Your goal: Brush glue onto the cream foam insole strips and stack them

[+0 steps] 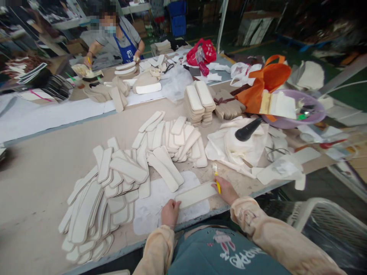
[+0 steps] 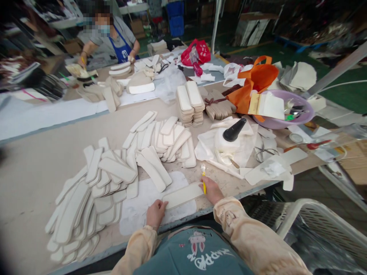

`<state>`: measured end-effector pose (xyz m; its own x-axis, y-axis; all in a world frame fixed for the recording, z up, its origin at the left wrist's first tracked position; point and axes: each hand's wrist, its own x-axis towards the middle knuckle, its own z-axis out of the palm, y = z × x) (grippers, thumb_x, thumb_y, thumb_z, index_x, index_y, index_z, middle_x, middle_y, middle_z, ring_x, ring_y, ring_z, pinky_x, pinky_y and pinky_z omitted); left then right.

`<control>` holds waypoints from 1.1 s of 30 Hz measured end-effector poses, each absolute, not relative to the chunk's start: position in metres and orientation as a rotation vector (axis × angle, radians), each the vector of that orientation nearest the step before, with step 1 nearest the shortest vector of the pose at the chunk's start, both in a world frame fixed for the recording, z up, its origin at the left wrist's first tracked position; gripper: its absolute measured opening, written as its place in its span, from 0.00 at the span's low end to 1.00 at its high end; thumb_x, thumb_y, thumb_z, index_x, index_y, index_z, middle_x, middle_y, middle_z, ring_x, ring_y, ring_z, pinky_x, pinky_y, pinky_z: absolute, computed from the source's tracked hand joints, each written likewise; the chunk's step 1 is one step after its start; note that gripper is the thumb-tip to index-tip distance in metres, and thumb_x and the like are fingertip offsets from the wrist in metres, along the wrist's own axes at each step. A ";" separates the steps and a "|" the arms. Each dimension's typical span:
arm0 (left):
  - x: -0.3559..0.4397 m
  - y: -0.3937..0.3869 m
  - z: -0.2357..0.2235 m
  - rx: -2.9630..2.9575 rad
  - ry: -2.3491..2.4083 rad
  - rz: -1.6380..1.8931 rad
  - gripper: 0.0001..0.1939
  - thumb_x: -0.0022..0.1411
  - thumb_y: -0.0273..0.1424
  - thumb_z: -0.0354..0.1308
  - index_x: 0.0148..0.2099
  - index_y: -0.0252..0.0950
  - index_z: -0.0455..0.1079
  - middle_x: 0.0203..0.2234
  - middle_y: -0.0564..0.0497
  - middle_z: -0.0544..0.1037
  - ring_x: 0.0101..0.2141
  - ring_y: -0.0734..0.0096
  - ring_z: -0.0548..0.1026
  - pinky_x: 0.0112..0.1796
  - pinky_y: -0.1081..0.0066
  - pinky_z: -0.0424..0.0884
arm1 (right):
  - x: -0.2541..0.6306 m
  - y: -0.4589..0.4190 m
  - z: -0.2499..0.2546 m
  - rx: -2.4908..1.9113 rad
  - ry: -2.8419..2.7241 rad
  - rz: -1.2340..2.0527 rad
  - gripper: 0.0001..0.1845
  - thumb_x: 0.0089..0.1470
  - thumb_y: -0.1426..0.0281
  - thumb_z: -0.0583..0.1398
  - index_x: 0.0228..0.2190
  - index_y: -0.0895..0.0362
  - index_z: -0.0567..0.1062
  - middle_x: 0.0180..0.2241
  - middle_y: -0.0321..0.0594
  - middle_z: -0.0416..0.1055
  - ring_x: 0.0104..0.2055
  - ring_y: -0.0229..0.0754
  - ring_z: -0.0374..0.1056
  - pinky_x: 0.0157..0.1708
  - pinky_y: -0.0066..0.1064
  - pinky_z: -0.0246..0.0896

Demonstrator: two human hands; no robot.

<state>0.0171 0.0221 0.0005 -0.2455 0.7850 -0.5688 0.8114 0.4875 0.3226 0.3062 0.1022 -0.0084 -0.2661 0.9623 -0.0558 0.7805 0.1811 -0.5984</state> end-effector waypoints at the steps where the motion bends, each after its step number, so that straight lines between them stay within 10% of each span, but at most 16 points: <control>1: 0.017 0.022 0.001 1.314 2.049 -0.054 0.16 0.65 0.41 0.50 0.31 0.36 0.68 0.24 0.52 0.76 0.28 0.70 0.73 0.32 0.71 0.62 | 0.306 0.102 -0.009 -1.653 -2.132 0.755 0.06 0.56 0.71 0.54 0.37 0.55 0.67 0.34 0.41 0.70 0.36 0.45 0.68 0.38 0.36 0.64; 33: 0.013 0.028 0.002 1.291 2.015 -0.105 0.18 0.64 0.44 0.46 0.25 0.41 0.60 0.17 0.53 0.74 0.27 0.64 0.76 0.30 0.70 0.62 | 0.311 0.058 -0.028 -1.298 -2.322 0.808 0.12 0.52 0.73 0.63 0.40 0.57 0.70 0.54 0.51 0.66 0.61 0.52 0.56 0.59 0.51 0.51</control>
